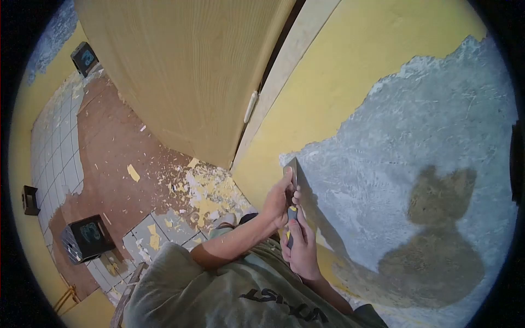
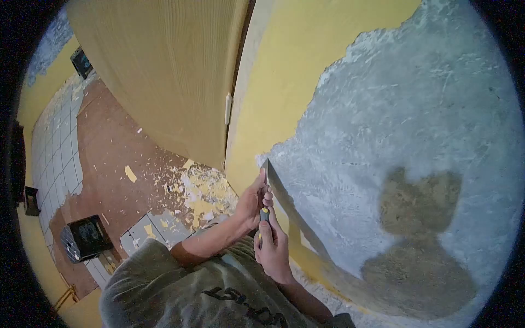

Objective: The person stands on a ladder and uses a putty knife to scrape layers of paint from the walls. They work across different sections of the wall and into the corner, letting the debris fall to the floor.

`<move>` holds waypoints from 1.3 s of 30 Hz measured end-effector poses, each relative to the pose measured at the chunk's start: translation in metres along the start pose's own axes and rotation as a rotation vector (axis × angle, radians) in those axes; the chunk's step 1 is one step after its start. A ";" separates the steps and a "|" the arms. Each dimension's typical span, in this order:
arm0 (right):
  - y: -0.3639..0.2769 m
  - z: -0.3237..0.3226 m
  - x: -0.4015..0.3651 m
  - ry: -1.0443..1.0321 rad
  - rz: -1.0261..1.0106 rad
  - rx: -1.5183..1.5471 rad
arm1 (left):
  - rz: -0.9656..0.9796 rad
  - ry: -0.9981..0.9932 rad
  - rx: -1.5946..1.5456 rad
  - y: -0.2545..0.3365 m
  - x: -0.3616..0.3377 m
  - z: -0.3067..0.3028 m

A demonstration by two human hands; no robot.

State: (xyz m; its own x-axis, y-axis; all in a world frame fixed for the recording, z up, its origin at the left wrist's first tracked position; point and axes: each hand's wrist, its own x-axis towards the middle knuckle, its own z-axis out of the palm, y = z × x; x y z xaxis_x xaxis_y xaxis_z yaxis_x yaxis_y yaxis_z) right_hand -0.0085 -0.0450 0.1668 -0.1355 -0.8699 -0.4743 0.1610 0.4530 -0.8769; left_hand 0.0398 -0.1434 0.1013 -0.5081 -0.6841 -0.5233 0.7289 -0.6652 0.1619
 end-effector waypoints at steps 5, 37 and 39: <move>0.032 0.005 0.028 0.015 -0.138 -0.175 | 0.029 -0.072 -0.125 0.025 0.009 -0.009; 0.011 -0.010 -0.023 -0.019 0.080 0.094 | -0.009 0.037 0.145 -0.018 -0.026 0.011; 0.009 -0.014 -0.029 0.001 0.111 0.071 | 0.030 0.059 0.140 -0.021 -0.027 0.009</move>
State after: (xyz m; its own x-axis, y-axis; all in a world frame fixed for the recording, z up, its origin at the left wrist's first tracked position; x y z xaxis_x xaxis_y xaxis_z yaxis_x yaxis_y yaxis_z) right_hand -0.0171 -0.0133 0.1715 -0.1136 -0.8150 -0.5682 0.2434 0.5316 -0.8112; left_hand 0.0337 -0.1140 0.1195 -0.4558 -0.6885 -0.5642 0.6703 -0.6825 0.2913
